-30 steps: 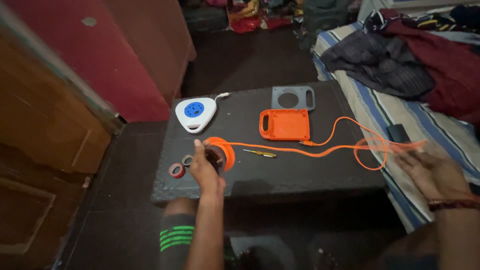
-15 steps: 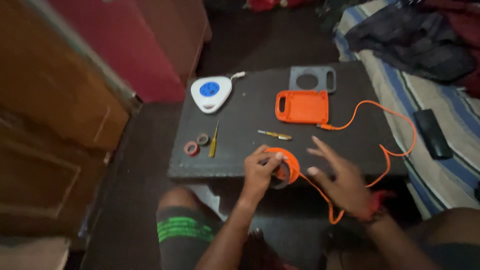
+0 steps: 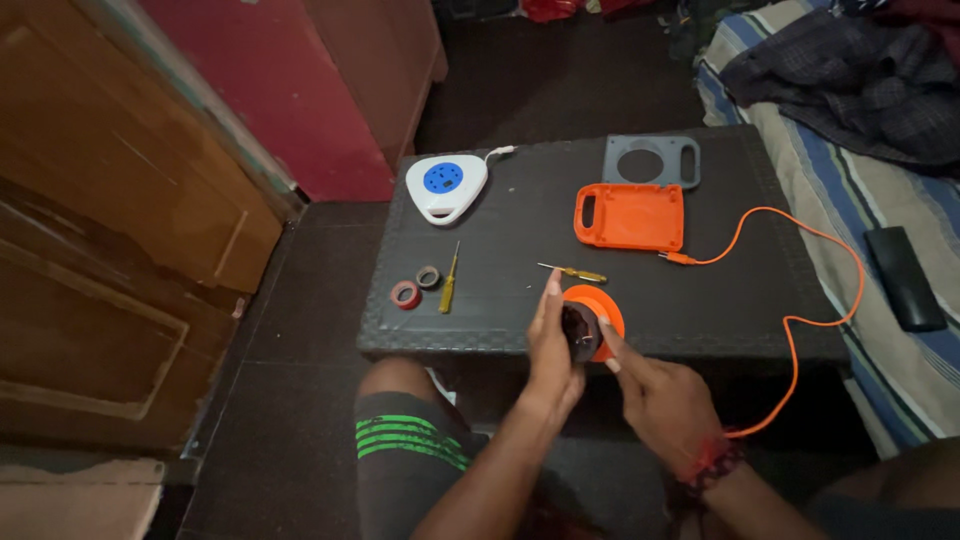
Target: The person winds an orange power cord onto a reel, places the reel into an orange plastic housing, and secures the housing with a screwdriver. The person then closes the housing and tightens screws to complete the assembly.
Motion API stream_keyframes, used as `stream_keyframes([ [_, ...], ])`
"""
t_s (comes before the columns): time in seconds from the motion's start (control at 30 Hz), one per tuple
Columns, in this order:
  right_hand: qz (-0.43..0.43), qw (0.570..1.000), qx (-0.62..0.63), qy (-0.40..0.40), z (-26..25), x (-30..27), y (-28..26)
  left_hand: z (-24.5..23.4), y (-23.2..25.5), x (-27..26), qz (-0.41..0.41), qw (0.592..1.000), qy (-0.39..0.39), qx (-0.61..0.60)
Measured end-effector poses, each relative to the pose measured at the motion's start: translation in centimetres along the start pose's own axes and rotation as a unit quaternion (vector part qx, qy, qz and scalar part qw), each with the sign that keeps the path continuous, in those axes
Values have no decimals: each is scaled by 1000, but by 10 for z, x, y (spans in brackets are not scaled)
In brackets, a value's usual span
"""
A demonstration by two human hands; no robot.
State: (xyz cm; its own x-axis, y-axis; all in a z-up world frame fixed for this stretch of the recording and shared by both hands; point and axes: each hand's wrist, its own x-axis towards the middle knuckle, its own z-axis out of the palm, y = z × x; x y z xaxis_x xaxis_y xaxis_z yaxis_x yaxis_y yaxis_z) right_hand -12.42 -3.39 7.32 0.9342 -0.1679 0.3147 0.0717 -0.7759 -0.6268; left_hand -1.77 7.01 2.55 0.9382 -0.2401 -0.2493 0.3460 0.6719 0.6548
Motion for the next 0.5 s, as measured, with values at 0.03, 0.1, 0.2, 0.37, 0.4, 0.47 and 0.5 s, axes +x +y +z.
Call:
stream_keyframes([
  [0.03, 40, 998, -26, -36, 0, 1, -2, -1, -4, 0, -38, 999, 17, -6],
  [0.1, 117, 985, -75, -106, 0, 5, -2, -5, -11, 2, -108, 993, 50, -19],
  [0.2, 45, 997, -48, 36, 0, 7, 10, -4, -28, 4, -87, 979, -128, -135],
  [0.37, -29, 996, 1, 82, -14, 19, 83, 3, -37, 6, -104, 984, -146, 20],
  [0.4, -104, 988, 38, 109, -18, 21, 99, 4, -35, 8, -112, 979, -156, 65],
  [0.47, 108, 979, 172, 22, -24, 21, 122, 8, -34, 7, -116, 971, -179, 111],
  [0.5, 212, 948, 236, -25, -25, 21, 129, 9, -35, 6, -118, 966, -190, 133],
])
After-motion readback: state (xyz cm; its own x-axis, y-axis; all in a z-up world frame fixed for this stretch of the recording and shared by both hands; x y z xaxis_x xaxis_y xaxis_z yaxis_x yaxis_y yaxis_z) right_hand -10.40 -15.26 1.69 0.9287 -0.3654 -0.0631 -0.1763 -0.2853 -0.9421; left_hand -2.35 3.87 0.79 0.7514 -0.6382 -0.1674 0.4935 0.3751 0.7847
